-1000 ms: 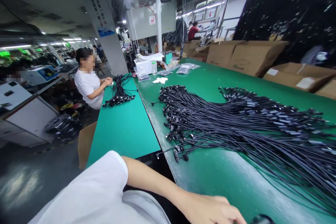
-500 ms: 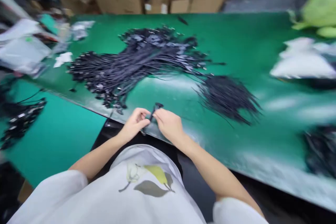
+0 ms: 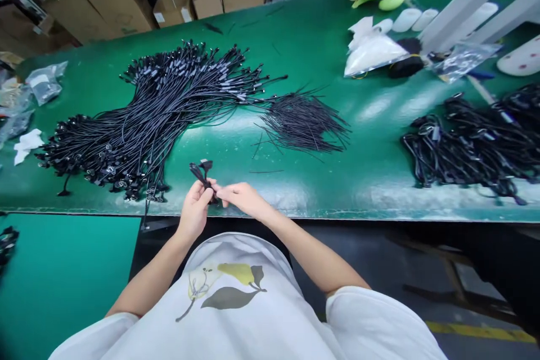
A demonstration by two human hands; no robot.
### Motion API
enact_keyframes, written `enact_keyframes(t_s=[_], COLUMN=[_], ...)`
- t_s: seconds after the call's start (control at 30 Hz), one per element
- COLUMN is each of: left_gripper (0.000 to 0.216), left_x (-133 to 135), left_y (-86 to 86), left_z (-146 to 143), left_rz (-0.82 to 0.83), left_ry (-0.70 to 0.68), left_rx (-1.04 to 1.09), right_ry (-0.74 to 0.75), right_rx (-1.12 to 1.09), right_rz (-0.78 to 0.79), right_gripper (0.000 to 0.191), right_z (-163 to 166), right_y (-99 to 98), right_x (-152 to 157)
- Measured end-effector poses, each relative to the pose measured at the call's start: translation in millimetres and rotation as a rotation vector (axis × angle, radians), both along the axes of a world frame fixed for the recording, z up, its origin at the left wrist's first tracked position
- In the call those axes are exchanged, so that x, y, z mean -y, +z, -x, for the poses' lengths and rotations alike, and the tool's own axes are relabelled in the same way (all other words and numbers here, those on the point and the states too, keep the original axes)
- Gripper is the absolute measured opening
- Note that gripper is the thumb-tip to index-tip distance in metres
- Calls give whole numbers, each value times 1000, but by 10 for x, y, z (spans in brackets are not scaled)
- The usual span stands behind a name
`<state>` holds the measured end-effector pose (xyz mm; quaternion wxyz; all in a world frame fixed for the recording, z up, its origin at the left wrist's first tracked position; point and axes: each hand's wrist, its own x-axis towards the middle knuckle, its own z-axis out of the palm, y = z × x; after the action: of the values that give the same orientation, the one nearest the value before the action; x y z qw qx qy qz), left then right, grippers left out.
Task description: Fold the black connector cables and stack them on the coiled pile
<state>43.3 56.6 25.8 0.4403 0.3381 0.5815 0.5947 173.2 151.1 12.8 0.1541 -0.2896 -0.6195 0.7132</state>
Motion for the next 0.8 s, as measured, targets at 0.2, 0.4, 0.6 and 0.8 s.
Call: enact_keyframes(t_s=[0.2,0.4,0.6,0.8], left_gripper=[33,52,52,40], left_x=[-40,-31,-128,27], left_y=[-63,-117,-202,-217], left_z=[-121,-292,-366,-192], left_rz=[86,156,181,241], left_ry=[-185,-281,-217,-432], left_rx=[-555,-352,-385,-494], right_ry=[-293,-484,-550,-720], right_rx=[-158,-306,-358,-312], right_rz=[-134,150,209,255], right_gripper=[41,27,29,39], right_z=[-24,112,150,-528], right_y=[159,209,177,-52], right_x=[12,54,101,-563])
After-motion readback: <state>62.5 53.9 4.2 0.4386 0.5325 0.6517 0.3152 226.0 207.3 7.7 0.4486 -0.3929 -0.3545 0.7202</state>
